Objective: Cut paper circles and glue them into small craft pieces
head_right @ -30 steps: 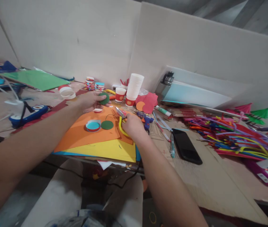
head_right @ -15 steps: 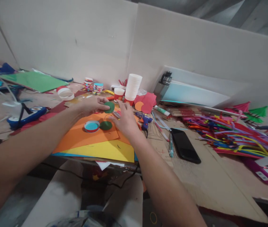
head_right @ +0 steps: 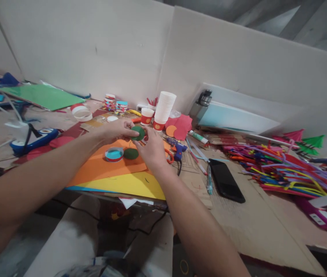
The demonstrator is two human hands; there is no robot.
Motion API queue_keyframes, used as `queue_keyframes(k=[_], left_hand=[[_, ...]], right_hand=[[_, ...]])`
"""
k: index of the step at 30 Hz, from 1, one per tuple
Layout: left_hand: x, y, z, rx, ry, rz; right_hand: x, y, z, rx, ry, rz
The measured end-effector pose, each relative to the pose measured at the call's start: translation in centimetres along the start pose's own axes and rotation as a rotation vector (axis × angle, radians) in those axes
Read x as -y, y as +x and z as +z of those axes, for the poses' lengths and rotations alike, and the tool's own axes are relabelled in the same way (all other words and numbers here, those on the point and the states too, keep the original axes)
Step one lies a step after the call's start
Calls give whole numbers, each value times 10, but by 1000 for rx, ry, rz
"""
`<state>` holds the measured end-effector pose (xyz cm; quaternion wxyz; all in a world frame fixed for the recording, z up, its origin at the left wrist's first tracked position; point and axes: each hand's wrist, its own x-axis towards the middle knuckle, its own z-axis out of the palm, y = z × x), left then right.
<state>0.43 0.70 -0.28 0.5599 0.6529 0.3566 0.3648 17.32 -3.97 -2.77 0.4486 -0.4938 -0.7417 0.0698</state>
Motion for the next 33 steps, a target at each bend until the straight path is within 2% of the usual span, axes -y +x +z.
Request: queue_keyframes(k=[3, 8, 11, 16, 24, 33], left_hand=[[0, 2, -3, 31, -69, -19], [5, 10, -16, -226, -172, -54], [8, 12, -22, -296, -186, -30], [5, 8, -19, -278, -127, -45], [1, 7, -16, -264, -106, -65], [-1, 3, -12, -256, -74, -87]], right_hand=[[0, -1, 0, 35, 56, 0], [3, -6, 3, 205, 120, 9], [10, -8, 6, 321, 120, 4], [23, -10, 11, 480, 39, 12], [23, -9, 17, 540, -10, 24], [13, -7, 21, 635, 64, 27]])
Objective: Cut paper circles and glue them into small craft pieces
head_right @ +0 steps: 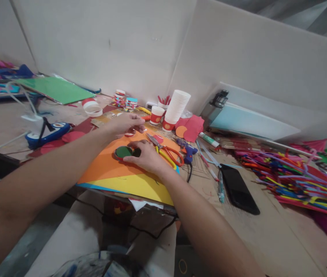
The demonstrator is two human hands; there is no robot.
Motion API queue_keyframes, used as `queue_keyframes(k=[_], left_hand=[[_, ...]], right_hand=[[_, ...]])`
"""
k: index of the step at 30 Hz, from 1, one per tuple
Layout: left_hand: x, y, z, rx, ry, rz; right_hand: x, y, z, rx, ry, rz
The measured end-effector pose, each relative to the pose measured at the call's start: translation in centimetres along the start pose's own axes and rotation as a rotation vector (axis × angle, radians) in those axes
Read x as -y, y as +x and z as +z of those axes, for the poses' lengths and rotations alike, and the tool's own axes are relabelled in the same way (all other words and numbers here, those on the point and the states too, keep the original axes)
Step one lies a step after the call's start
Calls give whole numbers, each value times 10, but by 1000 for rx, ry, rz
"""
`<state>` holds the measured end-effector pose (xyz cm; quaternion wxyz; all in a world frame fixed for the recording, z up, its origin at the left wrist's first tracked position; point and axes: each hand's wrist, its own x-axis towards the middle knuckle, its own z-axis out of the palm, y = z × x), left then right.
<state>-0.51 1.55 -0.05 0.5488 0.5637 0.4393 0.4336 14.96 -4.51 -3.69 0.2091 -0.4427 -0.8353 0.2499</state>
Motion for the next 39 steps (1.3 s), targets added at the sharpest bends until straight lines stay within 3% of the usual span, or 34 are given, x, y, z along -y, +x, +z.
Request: queue_keyframes(k=[6, 10, 14, 20, 33, 36, 39], left_hand=[[-4, -3, 2, -16, -2, -22], [-1, 0, 3, -5, -36, -16], [2, 1, 1, -17, -14, -9], [1, 1, -1, -77, 83, 27], [7, 8, -6, -120, 92, 70], [10, 11, -6, -82, -18, 10], [12, 14, -3, 30, -163, -131]], right_hand=[[6, -6, -4, -18, -43, 8], [9, -13, -6, -89, -145, -87], [13, -18, -4, -47, -273, -172], [15, -19, 0, -40, -315, -176], [5, -18, -3, -355, -351, -406], [4, -20, -10, -441, -393, -416], [1, -21, -18, -501, -454, -405]])
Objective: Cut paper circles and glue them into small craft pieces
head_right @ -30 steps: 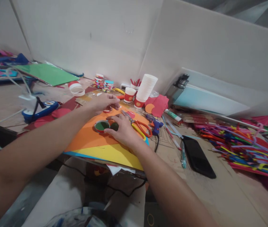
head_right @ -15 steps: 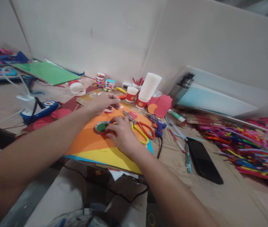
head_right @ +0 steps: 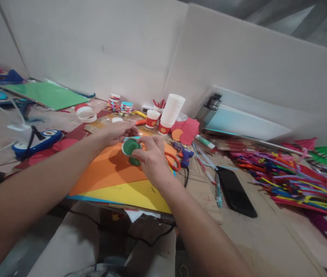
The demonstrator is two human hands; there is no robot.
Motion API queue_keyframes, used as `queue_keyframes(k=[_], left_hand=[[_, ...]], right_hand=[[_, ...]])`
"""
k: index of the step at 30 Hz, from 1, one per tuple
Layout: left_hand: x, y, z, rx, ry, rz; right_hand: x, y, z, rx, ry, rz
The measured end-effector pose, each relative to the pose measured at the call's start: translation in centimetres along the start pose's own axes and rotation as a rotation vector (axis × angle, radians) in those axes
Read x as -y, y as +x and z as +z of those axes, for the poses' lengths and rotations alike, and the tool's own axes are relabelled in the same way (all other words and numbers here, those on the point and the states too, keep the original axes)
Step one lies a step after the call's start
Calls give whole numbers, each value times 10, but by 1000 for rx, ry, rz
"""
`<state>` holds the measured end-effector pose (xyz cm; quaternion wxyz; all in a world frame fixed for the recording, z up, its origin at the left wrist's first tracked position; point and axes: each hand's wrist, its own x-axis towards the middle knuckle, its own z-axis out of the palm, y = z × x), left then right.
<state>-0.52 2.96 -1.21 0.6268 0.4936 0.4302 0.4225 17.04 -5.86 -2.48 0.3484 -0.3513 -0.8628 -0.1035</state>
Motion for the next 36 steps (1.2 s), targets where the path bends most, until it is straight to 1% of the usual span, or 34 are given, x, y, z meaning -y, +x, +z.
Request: queue_keyframes(k=[2, 4, 7, 8, 10, 12, 16, 19, 22, 26, 29, 31, 32, 34, 36], left_hand=[[1, -1, 3, 97, -65, -104], [2, -4, 6, 224, -116, -169], [2, -12, 10, 434, -208, -192], [2, -14, 11, 488, -230, -188], [2, -18, 13, 540, -253, -171], [3, -21, 14, 517, -256, -149], [3, -19, 16, 457, -264, -132], [2, -16, 16, 413, -311, -102], [1, -16, 17, 356, -343, -76], [0, -19, 20, 393, -336, -58], [2, -19, 21, 411, -312, -17], [3, -18, 22, 400, -262, 23], [4, -17, 22, 386, -231, 60], [5, -16, 24, 322, -152, 208], [6, -17, 26, 232, 1, 409]], right_hand=[[-4, 0, -3, -14, -42, 11], [-8, 0, -7, -30, -65, 29], [-10, 0, -12, -55, -68, 69], [-11, 1, -13, -51, -62, 88], [-11, 2, -15, -35, -43, 135], [-11, 3, -17, -38, -17, 180], [-13, 4, -18, -100, 78, 243], [-16, 3, -17, -152, 169, 329], [-19, 2, -14, -165, 223, 377], [-22, 1, -11, -184, 220, 369], [-22, 1, -10, -189, 274, 403], [-21, 2, -8, -195, 383, 461], [-20, 2, -7, -207, 472, 511], [-18, 3, -3, -245, 732, 654], [-15, 5, 1, -274, 1056, 816]])
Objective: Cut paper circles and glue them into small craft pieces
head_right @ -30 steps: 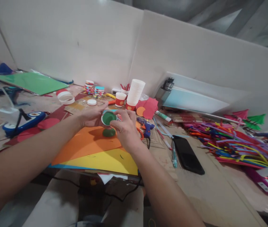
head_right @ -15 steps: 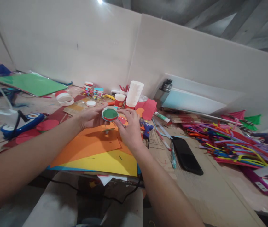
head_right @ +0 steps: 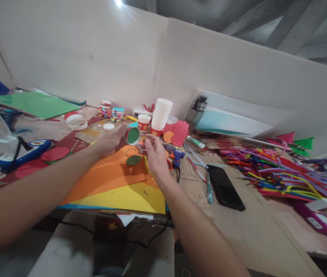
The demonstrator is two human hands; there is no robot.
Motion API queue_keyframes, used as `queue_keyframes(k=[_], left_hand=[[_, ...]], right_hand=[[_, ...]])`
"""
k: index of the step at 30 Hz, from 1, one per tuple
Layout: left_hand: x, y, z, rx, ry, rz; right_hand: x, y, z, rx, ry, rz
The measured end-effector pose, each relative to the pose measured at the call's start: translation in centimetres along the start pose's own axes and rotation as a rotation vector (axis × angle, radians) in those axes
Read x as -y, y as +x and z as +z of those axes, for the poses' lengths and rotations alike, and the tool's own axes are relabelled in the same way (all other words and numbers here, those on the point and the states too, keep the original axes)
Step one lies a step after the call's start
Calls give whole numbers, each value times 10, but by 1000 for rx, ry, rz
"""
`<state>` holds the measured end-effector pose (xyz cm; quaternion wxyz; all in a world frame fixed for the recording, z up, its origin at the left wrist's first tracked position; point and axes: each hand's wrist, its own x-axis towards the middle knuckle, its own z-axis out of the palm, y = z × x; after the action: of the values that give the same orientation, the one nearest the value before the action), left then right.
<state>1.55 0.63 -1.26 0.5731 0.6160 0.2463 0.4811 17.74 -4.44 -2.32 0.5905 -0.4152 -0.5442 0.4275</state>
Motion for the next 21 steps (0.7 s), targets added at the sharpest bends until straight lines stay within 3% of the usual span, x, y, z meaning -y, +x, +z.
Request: queue_keyframes(k=[3, 7, 13, 21], left_hand=[[0, -2, 2, 11, 403, 192], [-2, -4, 3, 71, 747, 339], [-2, -3, 0, 80, 877, 490], [7, -4, 5, 33, 919, 483]], right_hand=[[0, -1, 8, 58, 346, 245], [5, -2, 13, 110, 493, 388], [9, -1, 12, 108, 500, 443], [6, 0, 11, 131, 538, 443]])
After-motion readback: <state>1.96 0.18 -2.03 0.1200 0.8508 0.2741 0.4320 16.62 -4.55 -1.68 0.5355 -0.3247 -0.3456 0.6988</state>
